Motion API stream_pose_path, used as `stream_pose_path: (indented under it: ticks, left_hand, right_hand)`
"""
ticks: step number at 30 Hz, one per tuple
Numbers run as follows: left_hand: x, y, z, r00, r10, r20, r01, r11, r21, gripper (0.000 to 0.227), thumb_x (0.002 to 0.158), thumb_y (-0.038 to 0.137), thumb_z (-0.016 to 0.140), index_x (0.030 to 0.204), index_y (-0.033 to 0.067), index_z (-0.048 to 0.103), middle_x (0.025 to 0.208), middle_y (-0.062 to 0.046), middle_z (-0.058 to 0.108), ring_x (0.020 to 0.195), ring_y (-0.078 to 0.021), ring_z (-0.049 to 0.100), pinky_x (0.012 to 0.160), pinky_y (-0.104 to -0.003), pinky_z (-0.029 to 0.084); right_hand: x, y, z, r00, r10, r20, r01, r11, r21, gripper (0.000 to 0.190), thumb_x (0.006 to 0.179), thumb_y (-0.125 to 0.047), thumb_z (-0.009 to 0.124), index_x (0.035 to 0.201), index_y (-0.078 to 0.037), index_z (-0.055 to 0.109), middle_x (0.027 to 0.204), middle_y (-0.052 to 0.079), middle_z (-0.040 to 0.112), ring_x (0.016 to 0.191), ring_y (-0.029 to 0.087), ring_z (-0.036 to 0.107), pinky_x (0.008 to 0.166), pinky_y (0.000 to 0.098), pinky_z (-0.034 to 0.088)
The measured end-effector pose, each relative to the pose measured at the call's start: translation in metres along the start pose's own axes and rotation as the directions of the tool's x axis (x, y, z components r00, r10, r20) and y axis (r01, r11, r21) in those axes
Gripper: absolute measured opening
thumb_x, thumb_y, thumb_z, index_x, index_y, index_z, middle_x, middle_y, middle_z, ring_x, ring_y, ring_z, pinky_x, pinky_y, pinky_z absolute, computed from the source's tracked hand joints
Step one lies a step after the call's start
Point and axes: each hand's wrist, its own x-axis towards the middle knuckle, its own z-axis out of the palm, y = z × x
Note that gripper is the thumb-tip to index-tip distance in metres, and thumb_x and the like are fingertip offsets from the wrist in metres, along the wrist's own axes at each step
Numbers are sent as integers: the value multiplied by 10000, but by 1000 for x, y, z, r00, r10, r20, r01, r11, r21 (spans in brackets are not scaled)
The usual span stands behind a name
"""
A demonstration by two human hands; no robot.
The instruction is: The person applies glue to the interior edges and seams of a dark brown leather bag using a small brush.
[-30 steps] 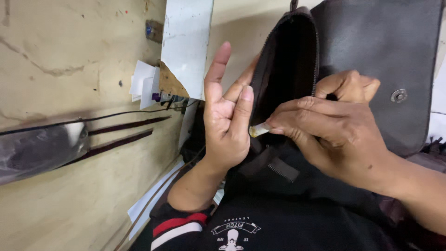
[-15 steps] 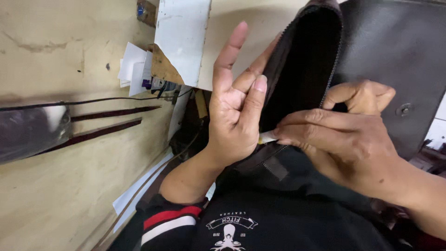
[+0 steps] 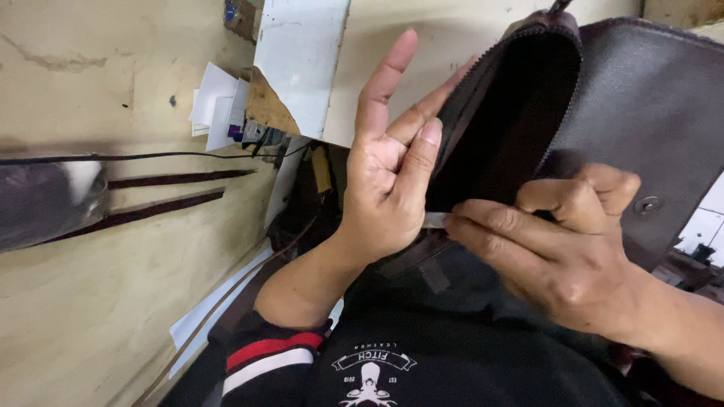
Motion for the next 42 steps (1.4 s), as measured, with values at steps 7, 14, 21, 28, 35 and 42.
stream_pose_path:
  ticks: [7, 14, 21, 28, 35, 42]
  left_hand:
    - [2, -8, -8, 999, 49, -2, -48, 992, 112, 530, 1157, 64, 426, 1636, 32, 200, 1758, -106, 228, 1586, -327, 477, 1437, -446, 400]
    - [5, -8, -5, 999, 51, 1, -51, 994, 93, 543, 1154, 64, 429, 1641, 40, 189, 1732, -157, 303, 1574, -314, 480, 1445, -437, 377]
    - [5, -12, -8, 999, 42, -29, -39, 996, 79, 535, 1159, 48, 438, 1644, 72, 213, 1692, -155, 374, 1566, -297, 481, 1441, -444, 371]
    - [12, -16, -8, 994, 41, -104, -32, 995, 90, 601, 1103, 110, 484, 1626, 57, 193, 1547, -290, 508, 1493, -313, 501, 1380, -408, 331]
    - [12, -14, -2, 991, 46, -122, -31, 992, 124, 589, 1099, 64, 464, 1619, 13, 192, 1633, -206, 411, 1500, -317, 499, 1364, -417, 384]
    - [12, -15, 0, 991, 42, -125, -36, 998, 55, 583, 1101, 101, 479, 1616, 61, 209, 1511, -335, 526, 1491, -354, 502, 1376, -434, 343]
  right_hand:
    - [9, -6, -4, 995, 101, -26, -100, 994, 34, 114, 1037, -172, 654, 1045, -121, 756, 1060, -27, 753, 847, 248, 498, 799, 390, 291]
    - [11, -7, 1, 985, 111, -131, -110, 994, 16, 130, 1038, -110, 647, 992, -85, 767, 1001, -1, 780, 793, 238, 489, 754, 375, 295]
    - [10, -4, 1, 992, 109, -63, -104, 992, 72, 140, 1032, -163, 630, 1048, -106, 757, 1066, -9, 760, 823, 247, 505, 778, 384, 306]
    - [7, -3, 13, 984, 120, -133, -113, 992, 63, 199, 1041, -160, 578, 1080, -83, 757, 1065, 16, 770, 813, 251, 510, 802, 392, 357]
    - [12, -1, 8, 973, 169, -156, -146, 978, 149, 99, 1018, -109, 653, 997, -67, 740, 1007, 22, 760, 797, 252, 484, 776, 339, 349]
    - [8, -1, 8, 974, 191, -122, -159, 959, 233, 84, 1007, -129, 662, 1029, -71, 719, 1026, 32, 746, 775, 230, 513, 793, 343, 347]
